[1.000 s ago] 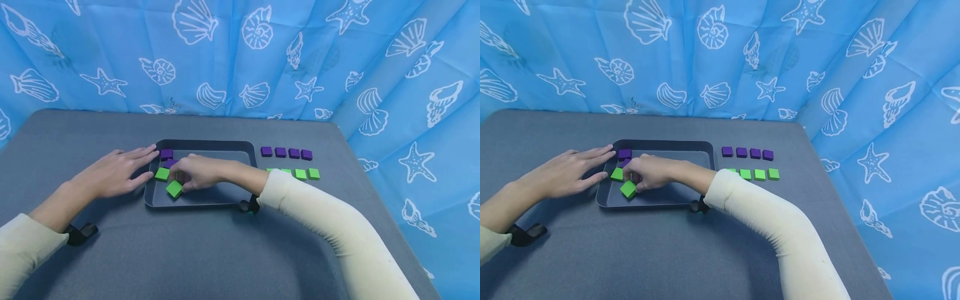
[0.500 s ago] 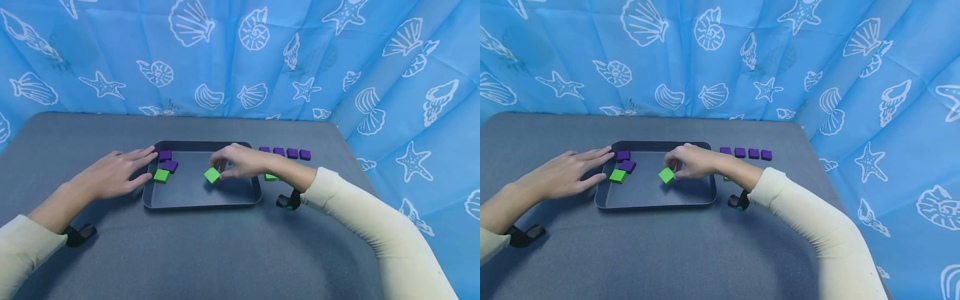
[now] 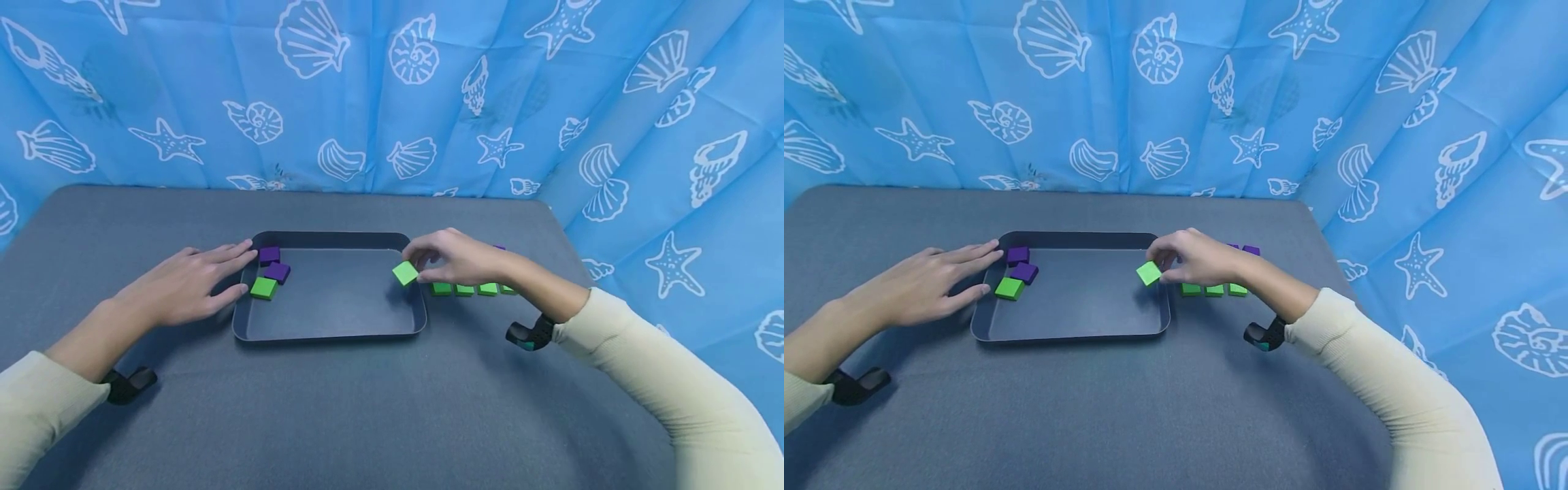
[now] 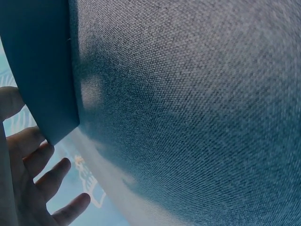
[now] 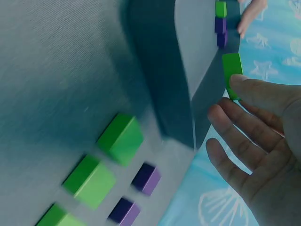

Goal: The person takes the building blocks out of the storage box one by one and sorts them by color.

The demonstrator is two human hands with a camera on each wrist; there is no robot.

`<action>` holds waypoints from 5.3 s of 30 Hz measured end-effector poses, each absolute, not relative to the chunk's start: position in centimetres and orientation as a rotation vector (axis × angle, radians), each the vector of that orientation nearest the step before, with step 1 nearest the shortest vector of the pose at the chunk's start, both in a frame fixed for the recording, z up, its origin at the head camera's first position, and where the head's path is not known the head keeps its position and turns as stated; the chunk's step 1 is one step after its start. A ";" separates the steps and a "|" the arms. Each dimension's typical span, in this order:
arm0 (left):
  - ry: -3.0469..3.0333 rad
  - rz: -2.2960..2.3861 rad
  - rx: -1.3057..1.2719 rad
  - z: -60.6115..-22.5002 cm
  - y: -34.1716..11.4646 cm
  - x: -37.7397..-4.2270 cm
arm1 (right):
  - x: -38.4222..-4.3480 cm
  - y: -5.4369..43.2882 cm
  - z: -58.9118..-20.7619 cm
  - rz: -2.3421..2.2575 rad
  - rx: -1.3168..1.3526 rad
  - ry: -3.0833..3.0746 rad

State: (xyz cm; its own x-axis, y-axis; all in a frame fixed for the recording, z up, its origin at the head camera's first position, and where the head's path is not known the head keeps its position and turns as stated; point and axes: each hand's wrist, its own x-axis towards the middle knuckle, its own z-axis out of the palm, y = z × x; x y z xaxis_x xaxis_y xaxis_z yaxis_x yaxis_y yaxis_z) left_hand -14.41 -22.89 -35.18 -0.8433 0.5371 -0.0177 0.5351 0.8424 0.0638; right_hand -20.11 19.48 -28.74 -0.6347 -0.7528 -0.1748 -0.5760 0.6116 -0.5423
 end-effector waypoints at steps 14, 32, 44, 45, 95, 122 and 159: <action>2.989 0.085 0.863 -35.1 -23.1 -14.3 | -20.2 27.8 -29.6 -0.733 -0.904 2.589; 2.988 0.078 0.865 -35.2 -22.9 -14.2 | -18.2 37.0 -31.9 -0.854 -0.636 2.747; 2.973 0.113 0.839 -35.1 -22.8 -14.3 | -18.0 40.5 -34.6 -0.900 -0.555 2.794; 2.972 0.113 0.834 -35.1 -22.9 -14.3 | -18.0 40.6 -34.7 -0.892 -0.544 2.790; 2.972 0.093 0.813 -35.1 -22.7 -14.2 | -22.9 25.5 -26.1 -0.705 -0.870 2.580; 2.991 0.107 0.858 -35.5 -23.1 -14.2 | -23.7 7.2 -31.8 -0.714 -1.040 2.311; 2.967 0.150 0.870 -35.4 -23.2 -14.2 | -22.5 -0.8 -34.0 -0.479 -1.134 2.444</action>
State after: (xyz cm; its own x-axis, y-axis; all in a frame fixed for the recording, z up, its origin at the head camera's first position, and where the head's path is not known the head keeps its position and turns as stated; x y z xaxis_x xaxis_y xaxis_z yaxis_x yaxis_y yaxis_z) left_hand -14.19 -23.18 -35.37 -0.8411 0.5406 -0.0166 0.5361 0.8375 0.1058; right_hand -22.50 -0.78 -33.96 -0.5891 -0.7795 -0.2130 -0.6415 0.6114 -0.4633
